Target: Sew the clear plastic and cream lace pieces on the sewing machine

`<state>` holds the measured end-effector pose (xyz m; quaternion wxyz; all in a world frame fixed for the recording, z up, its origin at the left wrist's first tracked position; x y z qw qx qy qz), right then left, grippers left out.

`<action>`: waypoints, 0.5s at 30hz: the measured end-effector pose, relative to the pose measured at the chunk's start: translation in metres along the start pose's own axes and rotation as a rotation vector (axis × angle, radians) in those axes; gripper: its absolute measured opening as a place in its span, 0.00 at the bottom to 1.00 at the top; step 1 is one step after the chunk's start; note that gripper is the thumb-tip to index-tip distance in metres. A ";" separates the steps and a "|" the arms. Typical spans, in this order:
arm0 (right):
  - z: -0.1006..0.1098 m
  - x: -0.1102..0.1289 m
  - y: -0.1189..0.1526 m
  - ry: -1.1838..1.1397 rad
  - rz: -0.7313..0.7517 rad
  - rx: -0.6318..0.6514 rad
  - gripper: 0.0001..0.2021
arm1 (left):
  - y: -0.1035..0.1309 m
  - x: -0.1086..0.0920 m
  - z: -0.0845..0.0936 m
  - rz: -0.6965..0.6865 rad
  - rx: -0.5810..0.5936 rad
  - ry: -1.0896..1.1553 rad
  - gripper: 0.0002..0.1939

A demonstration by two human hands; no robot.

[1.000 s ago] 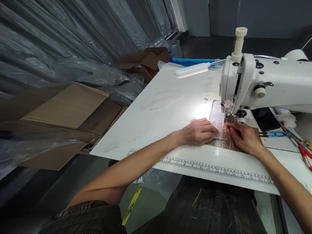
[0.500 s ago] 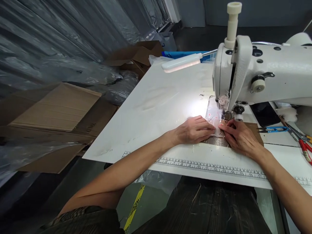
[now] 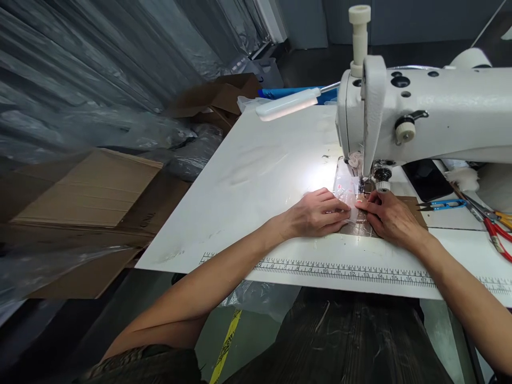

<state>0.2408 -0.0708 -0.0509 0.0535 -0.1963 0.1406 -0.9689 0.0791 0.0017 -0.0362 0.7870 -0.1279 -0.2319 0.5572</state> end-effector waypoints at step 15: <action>0.015 -0.003 0.000 -0.206 -0.223 0.030 0.17 | 0.003 -0.003 -0.005 -0.052 0.025 -0.007 0.09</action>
Point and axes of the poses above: each hand's wrist, its own y-axis away from the middle knuckle, its own z-axis out of the back of the hand, x = y × z, the point moved 5 cm from there along -y, towards the middle knuckle, and after that the axes turned 12 degrees about -z, right-handed, at the moved point
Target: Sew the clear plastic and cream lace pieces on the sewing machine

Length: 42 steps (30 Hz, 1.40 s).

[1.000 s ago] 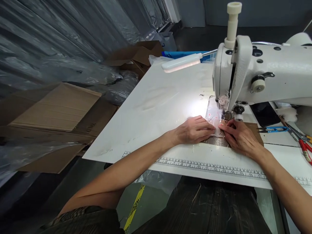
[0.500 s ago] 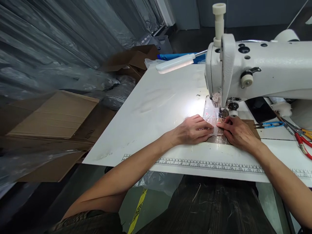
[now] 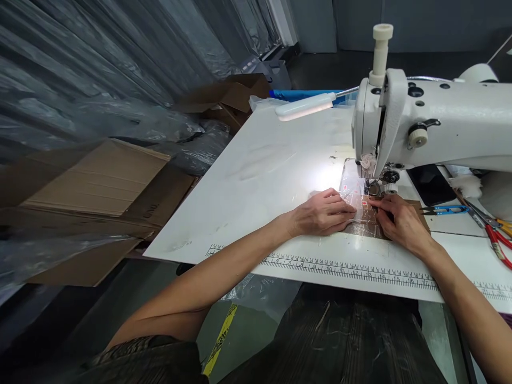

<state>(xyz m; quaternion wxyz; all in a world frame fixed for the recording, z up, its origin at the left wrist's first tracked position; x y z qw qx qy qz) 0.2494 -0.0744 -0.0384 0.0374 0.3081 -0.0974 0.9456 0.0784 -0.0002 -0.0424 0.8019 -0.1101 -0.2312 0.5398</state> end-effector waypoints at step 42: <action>-0.017 0.018 0.021 0.321 0.224 0.023 0.17 | 0.010 0.018 -0.001 0.135 0.020 0.043 0.29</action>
Point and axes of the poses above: each hand's wrist, its own y-axis away from the middle knuckle, its own z-axis out of the back of the hand, x = y × z, the point moved 5 cm from there along -y, towards the middle knuckle, and after that the axes turned 12 degrees about -z, right-handed, at the moved point
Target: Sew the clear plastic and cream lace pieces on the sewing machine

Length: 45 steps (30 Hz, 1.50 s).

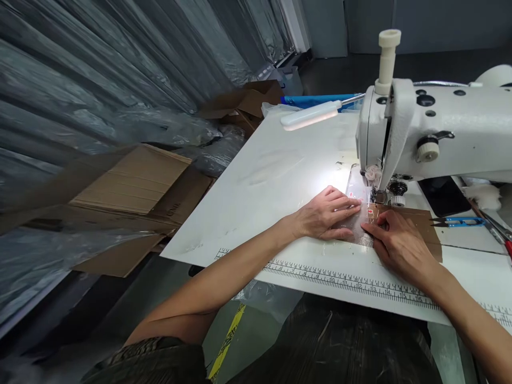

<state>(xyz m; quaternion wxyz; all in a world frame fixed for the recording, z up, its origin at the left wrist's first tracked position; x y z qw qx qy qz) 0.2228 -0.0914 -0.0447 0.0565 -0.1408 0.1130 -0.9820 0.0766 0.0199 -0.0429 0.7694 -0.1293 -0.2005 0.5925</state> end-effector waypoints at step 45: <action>0.001 -0.004 -0.012 0.029 -0.022 -0.043 0.17 | -0.022 0.017 -0.007 0.118 0.214 0.022 0.21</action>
Point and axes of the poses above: each hand's wrist, its own y-axis away from the middle knuckle, its own z-axis out of the back of the hand, x = y × z, the point moved 5 cm from there along -y, towards the middle knuckle, and after that the axes turned 12 degrees about -z, right-handed, at the moved point
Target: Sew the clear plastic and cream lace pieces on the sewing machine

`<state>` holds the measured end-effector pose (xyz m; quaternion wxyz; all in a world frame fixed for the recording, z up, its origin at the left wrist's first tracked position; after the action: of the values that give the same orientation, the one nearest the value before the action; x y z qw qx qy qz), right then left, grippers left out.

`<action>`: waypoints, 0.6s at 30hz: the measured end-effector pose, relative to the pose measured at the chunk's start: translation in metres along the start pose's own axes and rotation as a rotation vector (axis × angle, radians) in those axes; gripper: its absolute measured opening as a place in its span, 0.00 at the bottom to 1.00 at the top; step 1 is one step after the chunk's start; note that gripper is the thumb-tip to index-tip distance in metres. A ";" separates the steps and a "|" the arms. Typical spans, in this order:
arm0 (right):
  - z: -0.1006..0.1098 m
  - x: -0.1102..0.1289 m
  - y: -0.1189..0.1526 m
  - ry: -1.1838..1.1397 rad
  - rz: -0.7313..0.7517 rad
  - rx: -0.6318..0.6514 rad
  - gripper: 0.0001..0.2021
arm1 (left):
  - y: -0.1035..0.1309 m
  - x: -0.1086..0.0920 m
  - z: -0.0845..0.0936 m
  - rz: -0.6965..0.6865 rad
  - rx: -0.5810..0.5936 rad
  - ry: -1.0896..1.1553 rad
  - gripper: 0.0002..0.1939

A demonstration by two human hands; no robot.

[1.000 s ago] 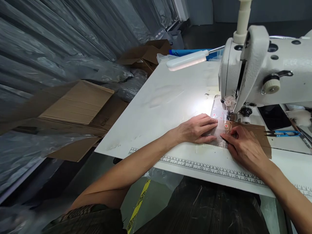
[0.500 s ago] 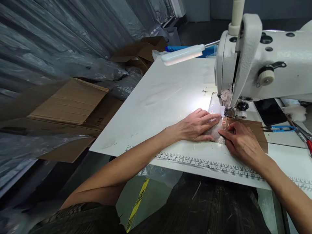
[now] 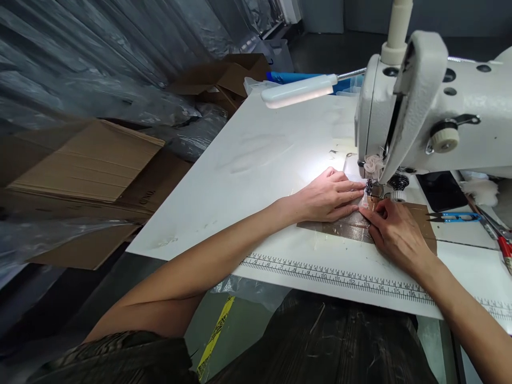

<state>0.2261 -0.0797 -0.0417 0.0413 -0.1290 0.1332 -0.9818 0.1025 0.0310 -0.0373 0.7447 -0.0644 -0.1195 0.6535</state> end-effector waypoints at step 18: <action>-0.004 -0.003 -0.001 0.056 -0.007 -0.019 0.17 | 0.000 0.004 -0.005 0.049 0.016 0.034 0.22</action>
<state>0.2282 -0.0775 -0.0456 0.0329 -0.1024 0.1432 -0.9838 0.1038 0.0350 -0.0419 0.7307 -0.0725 -0.0999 0.6714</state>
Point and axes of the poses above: each hand's wrist, its own y-axis away from the middle knuckle, its own z-axis out of the back of the hand, x = y × z, the point moved 5 cm from there along -y, towards the middle knuckle, and after that the axes turned 12 degrees about -z, right-handed, at the moved point
